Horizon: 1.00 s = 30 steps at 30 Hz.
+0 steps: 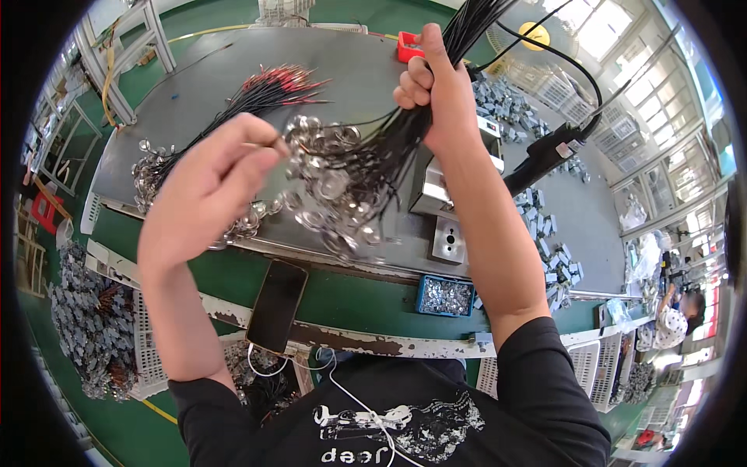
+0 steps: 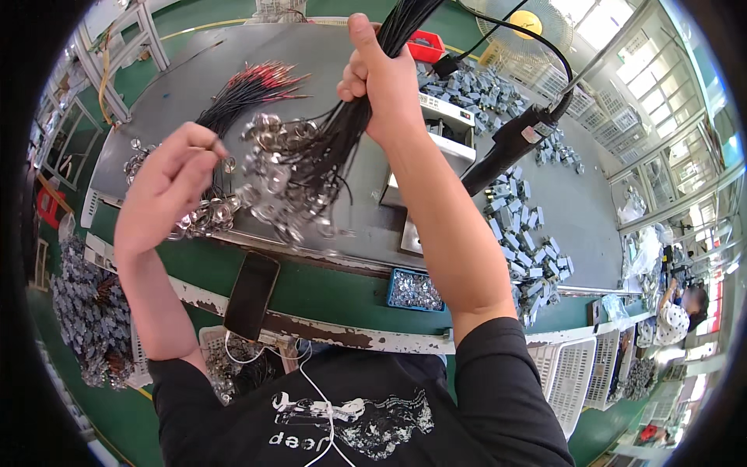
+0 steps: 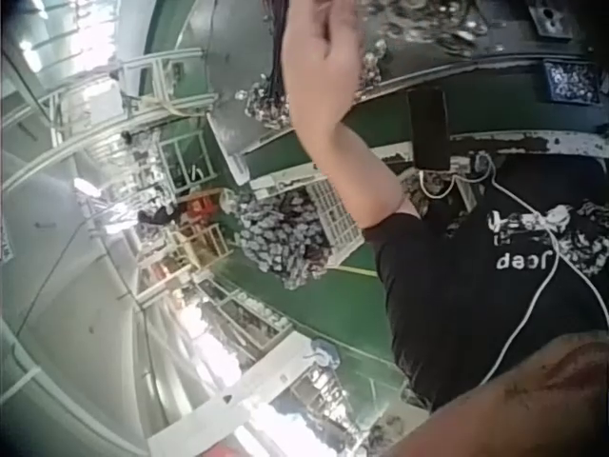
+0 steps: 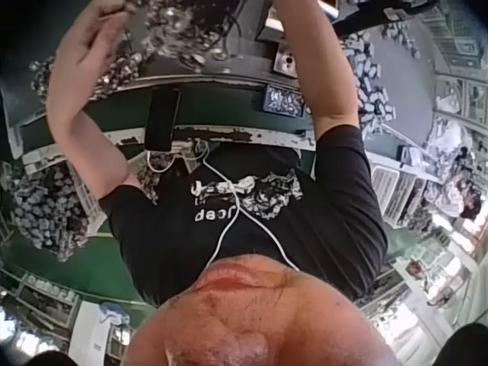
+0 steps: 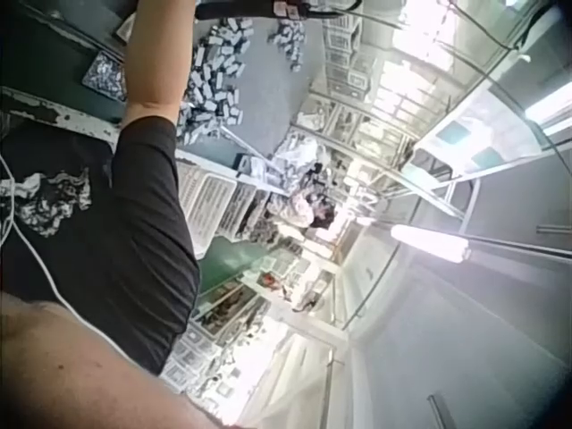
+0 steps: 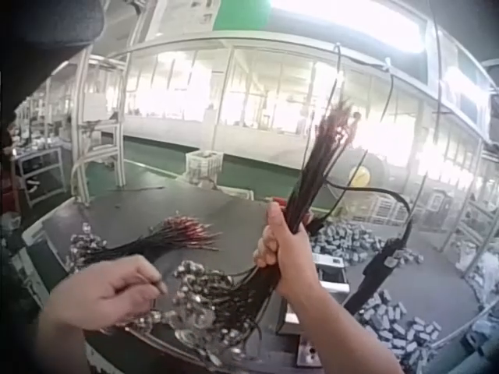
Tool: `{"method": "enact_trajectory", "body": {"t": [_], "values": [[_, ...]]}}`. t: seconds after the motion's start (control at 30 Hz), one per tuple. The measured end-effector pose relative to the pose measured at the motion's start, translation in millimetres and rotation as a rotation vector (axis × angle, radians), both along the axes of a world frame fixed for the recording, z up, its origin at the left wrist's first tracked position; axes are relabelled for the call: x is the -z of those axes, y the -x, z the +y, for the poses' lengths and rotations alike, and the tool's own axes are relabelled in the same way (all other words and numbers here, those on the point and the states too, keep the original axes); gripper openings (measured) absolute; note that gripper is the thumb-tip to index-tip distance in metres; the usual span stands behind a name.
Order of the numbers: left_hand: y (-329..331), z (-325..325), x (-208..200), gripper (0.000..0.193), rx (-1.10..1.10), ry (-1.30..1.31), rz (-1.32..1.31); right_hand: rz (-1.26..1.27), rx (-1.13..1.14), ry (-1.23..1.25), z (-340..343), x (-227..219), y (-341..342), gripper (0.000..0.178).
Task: Assembling wiring harnesses and metal components using a handheld electric screwdriver at a manufacturing workstation.
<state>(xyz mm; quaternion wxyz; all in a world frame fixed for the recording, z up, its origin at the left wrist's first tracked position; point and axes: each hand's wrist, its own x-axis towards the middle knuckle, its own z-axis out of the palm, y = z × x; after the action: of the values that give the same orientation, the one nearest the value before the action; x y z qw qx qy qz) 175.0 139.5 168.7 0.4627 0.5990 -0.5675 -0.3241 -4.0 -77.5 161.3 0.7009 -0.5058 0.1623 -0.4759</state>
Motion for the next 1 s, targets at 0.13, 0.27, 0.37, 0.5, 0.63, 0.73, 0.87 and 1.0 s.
{"method": "enact_trajectory", "body": {"t": [0.13,0.27,0.37,0.5,0.63,0.73,0.87,1.0], "values": [[-21,13,20,0.025,-0.140,0.027,0.047,0.127,0.026,0.029,1,-2,5,0.033],[-15,10,53,0.025,-0.186,0.114,0.136,0.109,0.080,0.011,4,1,-6,0.031],[-4,-7,62,0.023,-0.165,0.221,0.019,0.150,0.081,0.076,-3,3,-4,0.033],[17,-33,62,0.019,-0.107,0.082,-0.103,0.127,0.032,0.078,14,0,-13,0.032],[27,-45,71,0.021,-0.086,0.121,-0.211,0.133,0.002,0.126,15,2,-17,0.032],[34,-51,76,0.020,-0.058,0.124,-0.182,0.214,-0.055,0.168,15,-4,-11,0.032],[41,-50,82,0.017,0.070,0.078,-0.084,0.353,-0.132,0.236,20,-5,-7,0.035],[53,-56,78,0.016,0.009,0.002,0.118,0.307,-0.244,0.178,29,-1,-5,0.038]]}}
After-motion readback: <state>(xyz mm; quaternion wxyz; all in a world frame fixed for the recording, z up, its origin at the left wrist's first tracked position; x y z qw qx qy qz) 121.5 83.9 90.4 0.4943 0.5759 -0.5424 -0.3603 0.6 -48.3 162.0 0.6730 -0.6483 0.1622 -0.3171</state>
